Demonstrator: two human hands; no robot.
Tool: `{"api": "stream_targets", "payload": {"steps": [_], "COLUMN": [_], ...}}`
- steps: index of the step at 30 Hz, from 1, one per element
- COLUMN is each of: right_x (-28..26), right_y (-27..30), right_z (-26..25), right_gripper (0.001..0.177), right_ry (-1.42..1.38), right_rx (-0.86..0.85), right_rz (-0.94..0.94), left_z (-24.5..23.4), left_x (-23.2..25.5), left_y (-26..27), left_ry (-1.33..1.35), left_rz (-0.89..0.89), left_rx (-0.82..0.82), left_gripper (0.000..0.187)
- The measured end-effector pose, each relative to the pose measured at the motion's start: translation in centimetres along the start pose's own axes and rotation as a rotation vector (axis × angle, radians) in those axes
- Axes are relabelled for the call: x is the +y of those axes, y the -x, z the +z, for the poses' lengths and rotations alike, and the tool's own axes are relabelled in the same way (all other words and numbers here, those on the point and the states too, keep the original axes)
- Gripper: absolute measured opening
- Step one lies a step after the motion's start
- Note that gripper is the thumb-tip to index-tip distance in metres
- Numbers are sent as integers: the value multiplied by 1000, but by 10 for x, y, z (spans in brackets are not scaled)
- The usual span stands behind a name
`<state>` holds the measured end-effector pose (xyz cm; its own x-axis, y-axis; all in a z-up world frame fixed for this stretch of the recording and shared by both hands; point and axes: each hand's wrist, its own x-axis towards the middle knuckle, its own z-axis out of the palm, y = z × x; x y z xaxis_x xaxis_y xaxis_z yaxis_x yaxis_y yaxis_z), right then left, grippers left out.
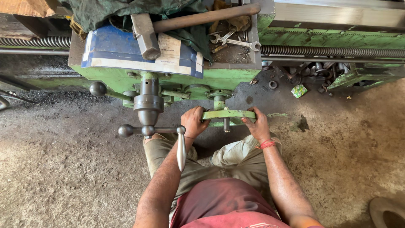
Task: The person operates a milling machine by turning a green handwheel with both hands to adjust the machine's position. The camera is mounted overhead, showing the hands and machine controls throughout the clip.
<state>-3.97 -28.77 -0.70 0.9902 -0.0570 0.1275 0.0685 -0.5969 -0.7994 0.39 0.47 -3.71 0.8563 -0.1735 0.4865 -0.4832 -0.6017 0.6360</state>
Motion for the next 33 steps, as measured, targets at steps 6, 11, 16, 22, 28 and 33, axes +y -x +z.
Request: {"api": "stream_targets", "payload": {"steps": [6,11,16,22,28,33], "right_x": [-5,-8,-9,-6,-5,-7], "right_y": [1,0,-1,-5,-5,-4], "right_z": [1,0,-2,-7,-6,-5], "right_gripper": [72,70,67,64,67,69], "right_ry": [-13,-10,-26,-17,3,8], "right_rx": [13,10,-28,-86,-85,-77], "right_rz": [1,-16,-14,-33,-7,21], "left_z": [0,-1,-2,-2,-2,-2], "left_x": [0,0,0,0,-1,-1], "left_y": [1,2,2,3,3,4], "left_ry": [17,36,57,62,52,64], "left_rz": [1,-3,-6,-12,-18,-25], "left_rx": [16,24,33,45,44,50], "left_gripper": [29,29,28,28,26,26]}}
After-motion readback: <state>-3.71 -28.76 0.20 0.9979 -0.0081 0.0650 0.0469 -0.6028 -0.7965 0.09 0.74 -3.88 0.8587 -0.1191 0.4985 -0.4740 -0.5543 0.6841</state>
